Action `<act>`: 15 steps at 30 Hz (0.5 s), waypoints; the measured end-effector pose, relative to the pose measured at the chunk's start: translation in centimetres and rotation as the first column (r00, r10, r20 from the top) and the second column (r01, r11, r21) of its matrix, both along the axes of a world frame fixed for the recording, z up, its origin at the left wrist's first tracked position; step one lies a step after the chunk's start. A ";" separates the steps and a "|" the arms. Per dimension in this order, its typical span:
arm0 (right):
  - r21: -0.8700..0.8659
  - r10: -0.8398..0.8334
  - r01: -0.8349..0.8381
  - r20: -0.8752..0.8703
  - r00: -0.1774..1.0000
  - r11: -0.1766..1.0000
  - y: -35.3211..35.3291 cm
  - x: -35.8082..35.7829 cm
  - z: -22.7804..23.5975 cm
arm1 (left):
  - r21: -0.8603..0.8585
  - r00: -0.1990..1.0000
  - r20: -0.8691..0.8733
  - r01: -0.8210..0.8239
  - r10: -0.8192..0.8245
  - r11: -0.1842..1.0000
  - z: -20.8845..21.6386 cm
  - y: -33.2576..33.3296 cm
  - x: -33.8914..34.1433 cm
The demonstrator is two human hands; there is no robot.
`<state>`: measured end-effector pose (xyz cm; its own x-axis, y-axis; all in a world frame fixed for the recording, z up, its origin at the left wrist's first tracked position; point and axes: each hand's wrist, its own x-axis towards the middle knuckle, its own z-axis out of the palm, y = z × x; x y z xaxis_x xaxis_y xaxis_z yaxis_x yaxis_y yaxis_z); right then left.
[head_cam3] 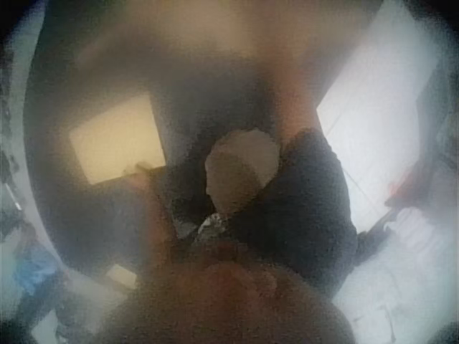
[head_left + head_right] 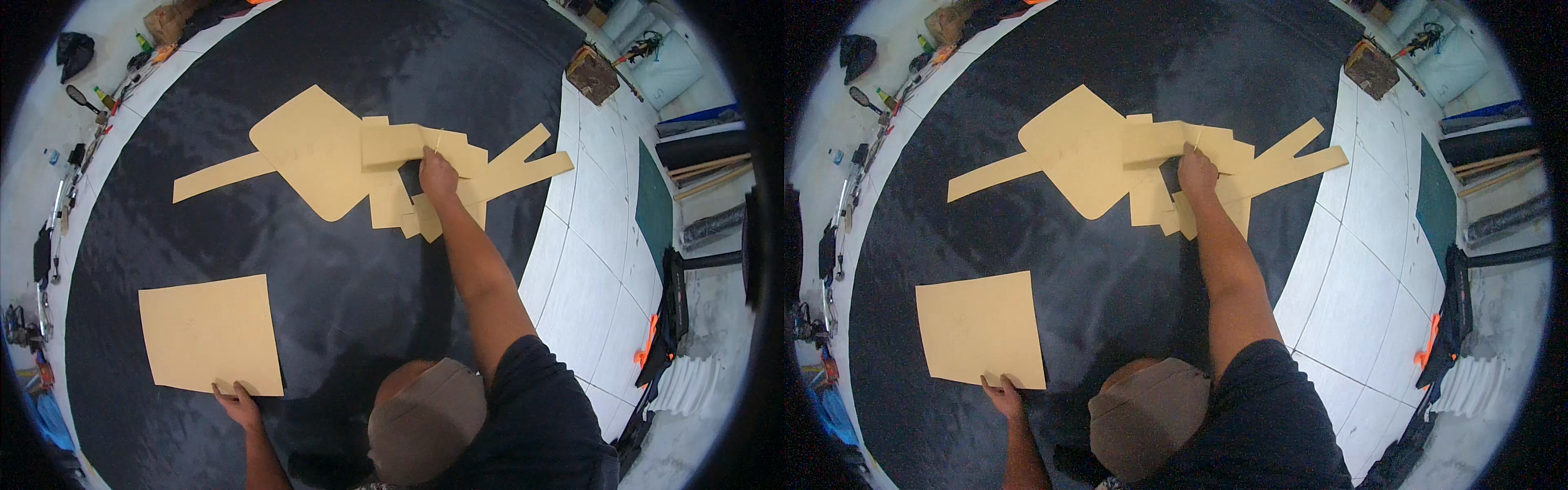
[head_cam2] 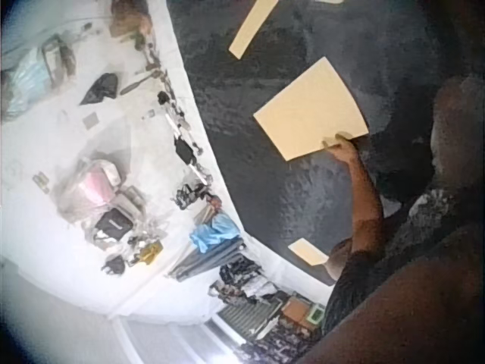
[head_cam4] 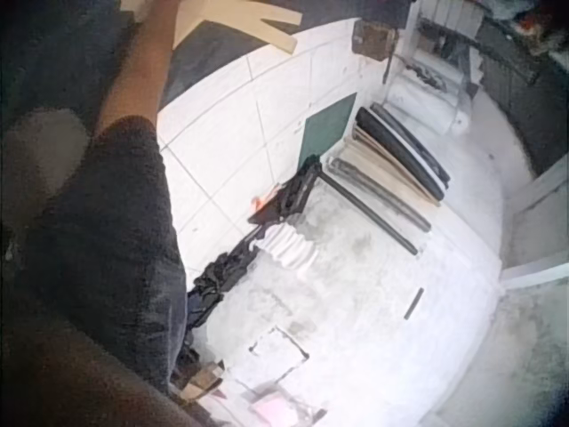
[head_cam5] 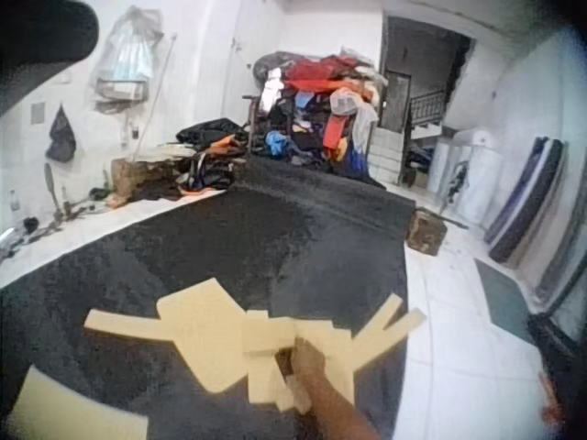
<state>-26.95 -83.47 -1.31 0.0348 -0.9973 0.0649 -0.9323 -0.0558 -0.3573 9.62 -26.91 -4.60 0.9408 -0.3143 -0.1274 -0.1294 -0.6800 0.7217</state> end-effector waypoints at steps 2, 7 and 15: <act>-0.198 -0.035 0.069 0.167 0.985 0.978 -3.1 -0.9 -0.3 | 0.064 0.998 -0.031 0.054 -0.052 0.996 -0.7 -0.8 -1.0; -0.303 0.168 -0.095 0.225 0.960 0.948 -1.3 2.9 -0.4 | 0.057 0.995 0.027 0.095 -0.096 0.994 -0.5 -0.6 -0.9; -0.178 -0.168 0.135 -0.188 0.968 0.975 7.3 -6.3 -2.4 | 0.143 0.993 -0.051 0.109 -0.102 0.984 0.2 -1.2 -1.6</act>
<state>-33.26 -76.18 -3.73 -0.0870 -0.9684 0.2338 -0.9859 0.0500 -0.1599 7.97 -28.12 -4.39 0.8959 -0.3867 -0.2185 -0.1771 -0.7621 0.6227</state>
